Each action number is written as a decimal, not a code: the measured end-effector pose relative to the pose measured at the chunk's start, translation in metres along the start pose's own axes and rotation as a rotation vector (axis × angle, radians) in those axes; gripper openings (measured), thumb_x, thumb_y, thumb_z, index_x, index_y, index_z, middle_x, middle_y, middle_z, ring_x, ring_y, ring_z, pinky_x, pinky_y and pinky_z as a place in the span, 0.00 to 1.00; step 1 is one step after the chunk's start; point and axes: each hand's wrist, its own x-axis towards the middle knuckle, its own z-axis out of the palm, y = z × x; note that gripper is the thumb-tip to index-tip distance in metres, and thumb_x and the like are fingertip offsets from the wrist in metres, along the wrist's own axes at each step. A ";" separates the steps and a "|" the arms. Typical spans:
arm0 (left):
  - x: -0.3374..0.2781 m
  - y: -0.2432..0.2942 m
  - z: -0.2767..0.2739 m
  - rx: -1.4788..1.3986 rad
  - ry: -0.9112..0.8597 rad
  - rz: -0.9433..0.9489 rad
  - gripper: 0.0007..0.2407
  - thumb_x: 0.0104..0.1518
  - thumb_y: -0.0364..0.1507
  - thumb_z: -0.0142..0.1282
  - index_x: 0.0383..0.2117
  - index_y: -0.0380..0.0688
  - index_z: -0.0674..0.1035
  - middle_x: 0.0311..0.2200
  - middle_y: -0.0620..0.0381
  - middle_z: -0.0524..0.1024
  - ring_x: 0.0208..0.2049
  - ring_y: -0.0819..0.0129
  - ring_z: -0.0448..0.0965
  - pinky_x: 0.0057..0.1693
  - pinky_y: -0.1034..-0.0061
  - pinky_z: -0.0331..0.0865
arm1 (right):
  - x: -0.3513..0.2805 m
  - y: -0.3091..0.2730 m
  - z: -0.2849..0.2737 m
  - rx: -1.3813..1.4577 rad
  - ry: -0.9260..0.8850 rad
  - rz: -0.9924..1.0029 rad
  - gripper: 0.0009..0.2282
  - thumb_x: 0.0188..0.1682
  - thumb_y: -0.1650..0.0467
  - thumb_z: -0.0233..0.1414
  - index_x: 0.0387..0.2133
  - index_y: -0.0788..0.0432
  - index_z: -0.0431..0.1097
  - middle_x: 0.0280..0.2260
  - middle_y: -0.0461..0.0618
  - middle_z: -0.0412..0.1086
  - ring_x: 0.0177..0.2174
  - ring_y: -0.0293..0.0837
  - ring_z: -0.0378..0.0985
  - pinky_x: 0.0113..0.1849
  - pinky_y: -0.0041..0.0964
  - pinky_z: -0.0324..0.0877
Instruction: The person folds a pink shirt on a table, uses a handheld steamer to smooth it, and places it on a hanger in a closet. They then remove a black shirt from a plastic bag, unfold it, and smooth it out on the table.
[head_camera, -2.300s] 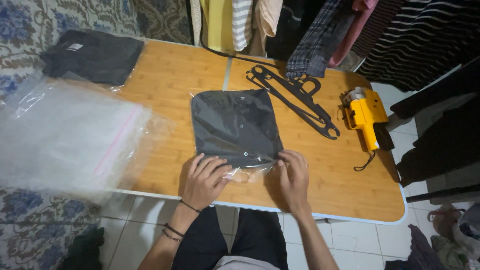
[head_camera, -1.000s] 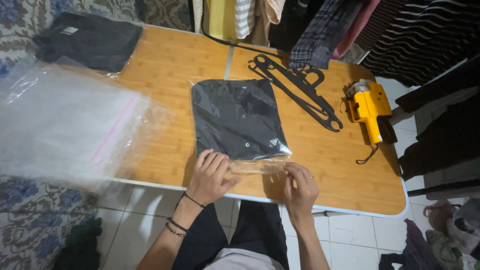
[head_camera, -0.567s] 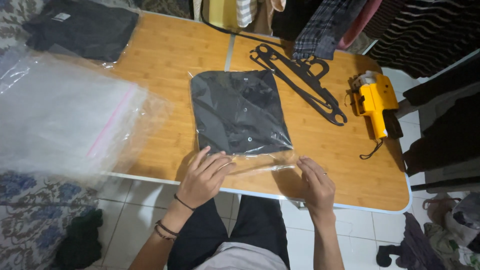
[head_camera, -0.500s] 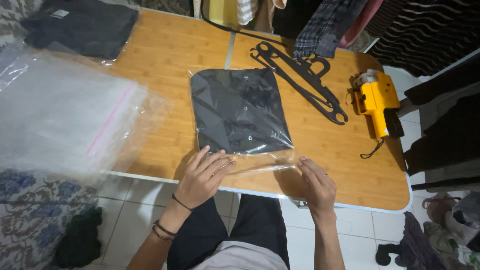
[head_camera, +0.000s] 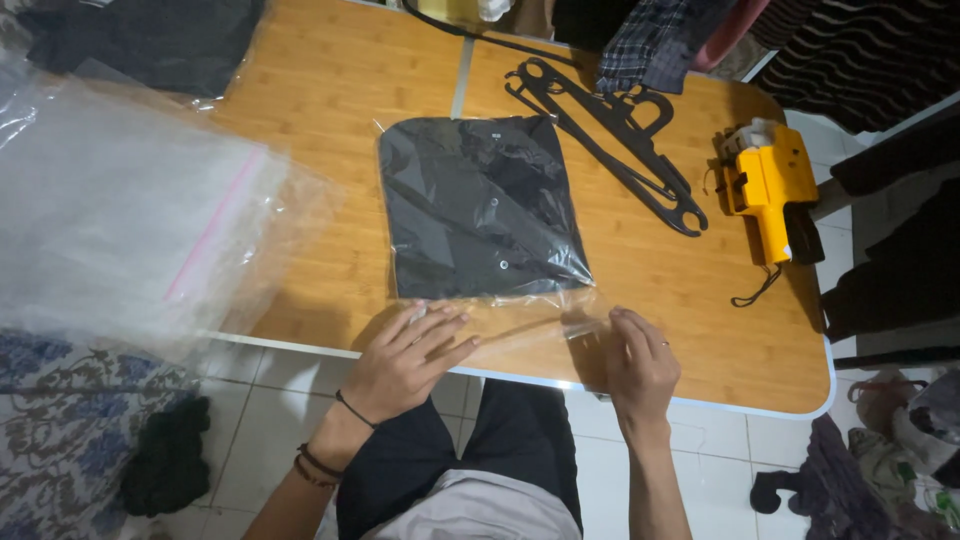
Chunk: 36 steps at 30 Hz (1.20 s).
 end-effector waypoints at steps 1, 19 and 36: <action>-0.001 0.001 0.003 -0.020 0.002 0.002 0.17 0.57 0.27 0.54 0.53 0.53 0.81 0.55 0.56 0.77 0.60 0.60 0.73 0.68 0.57 0.60 | 0.001 0.001 0.000 -0.007 0.013 0.000 0.09 0.46 0.81 0.59 0.39 0.63 0.76 0.42 0.54 0.77 0.43 0.51 0.82 0.44 0.39 0.78; 0.023 0.069 0.034 -0.192 0.169 0.007 0.10 0.59 0.33 0.61 0.45 0.50 0.85 0.46 0.58 0.81 0.50 0.62 0.79 0.59 0.60 0.68 | -0.025 -0.052 0.032 0.279 -0.223 -0.026 0.25 0.37 0.79 0.56 0.53 0.63 0.69 0.54 0.59 0.69 0.55 0.60 0.70 0.55 0.50 0.66; 0.040 0.038 0.028 -0.378 0.123 -0.012 0.32 0.62 0.57 0.38 0.58 0.42 0.75 0.56 0.47 0.75 0.58 0.54 0.74 0.64 0.52 0.62 | -0.008 -0.032 0.031 0.144 -0.313 -0.108 0.09 0.45 0.72 0.50 0.38 0.61 0.72 0.44 0.57 0.74 0.47 0.60 0.73 0.50 0.55 0.64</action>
